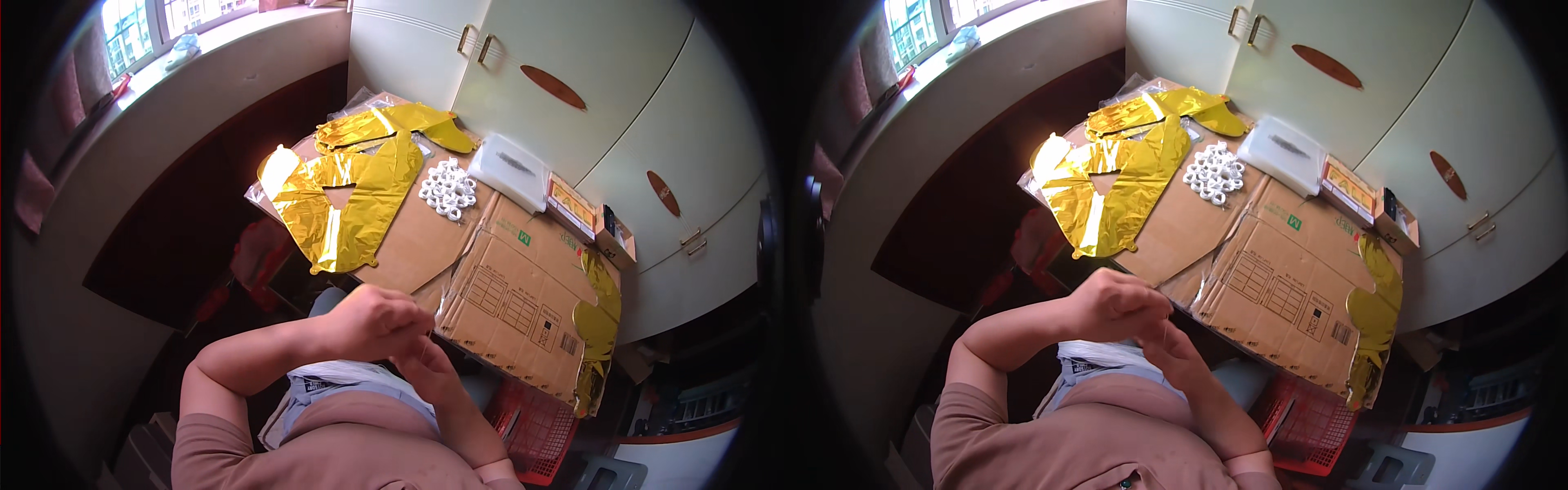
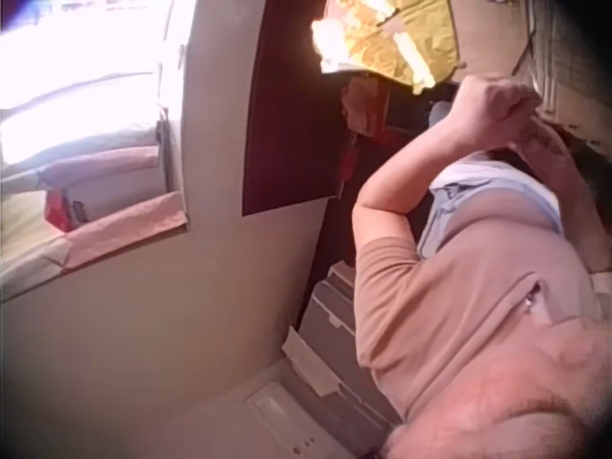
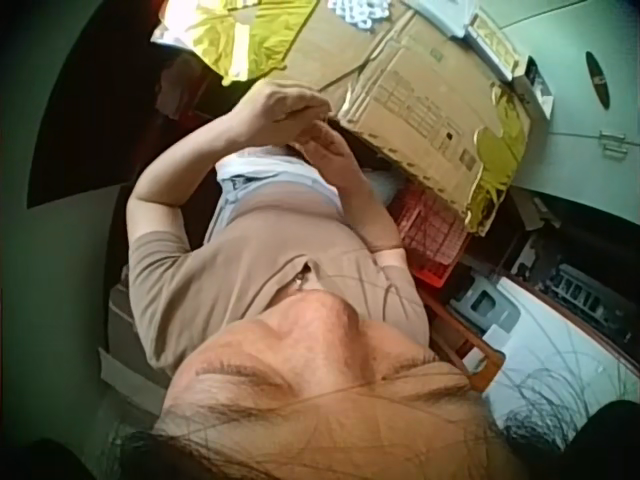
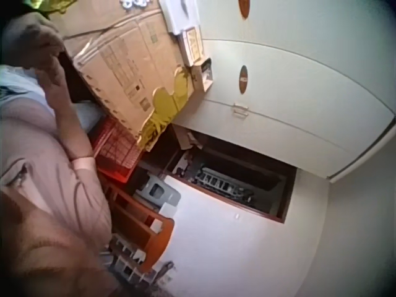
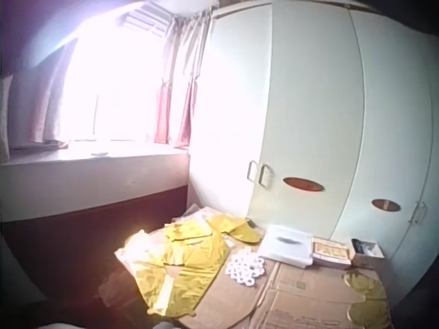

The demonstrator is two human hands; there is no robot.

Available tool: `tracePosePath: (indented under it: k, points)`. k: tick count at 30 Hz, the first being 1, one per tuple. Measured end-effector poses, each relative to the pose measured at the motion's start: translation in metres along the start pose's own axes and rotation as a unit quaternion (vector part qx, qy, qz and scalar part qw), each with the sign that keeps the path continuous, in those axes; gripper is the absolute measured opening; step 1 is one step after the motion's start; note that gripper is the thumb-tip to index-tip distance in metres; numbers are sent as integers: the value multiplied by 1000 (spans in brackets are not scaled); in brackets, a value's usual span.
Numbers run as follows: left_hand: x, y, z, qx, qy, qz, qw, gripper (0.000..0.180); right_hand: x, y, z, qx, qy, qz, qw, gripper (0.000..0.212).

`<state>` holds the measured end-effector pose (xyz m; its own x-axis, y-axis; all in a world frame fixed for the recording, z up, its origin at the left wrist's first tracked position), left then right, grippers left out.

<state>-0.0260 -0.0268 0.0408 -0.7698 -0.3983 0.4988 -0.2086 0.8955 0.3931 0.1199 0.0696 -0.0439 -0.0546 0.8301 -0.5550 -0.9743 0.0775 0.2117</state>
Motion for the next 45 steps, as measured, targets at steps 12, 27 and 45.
tracePosePath:
  k: [12,27,45]
  points:
    - [-10,-31,7,208,-414,243,852,21,32,-4,37,130,-447,-170,869,10]
    - [-15,-18,7,187,-404,-84,891,17,-7,-12,42,121,-475,49,870,3]
    - [-7,-16,-19,89,-397,59,911,17,4,-2,67,61,-427,41,901,11]
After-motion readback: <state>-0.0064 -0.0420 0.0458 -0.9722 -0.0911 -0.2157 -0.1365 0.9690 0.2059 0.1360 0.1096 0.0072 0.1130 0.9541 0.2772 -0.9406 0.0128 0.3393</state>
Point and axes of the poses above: each hand's wrist, its own y-axis towards the middle knuckle, its own x-axis out of the back of the hand, z = x × y, the point moved 1 cm from there along y, towards the middle knuckle, and after that the axes turned 5 degrees about x, right-handed, at the moved point
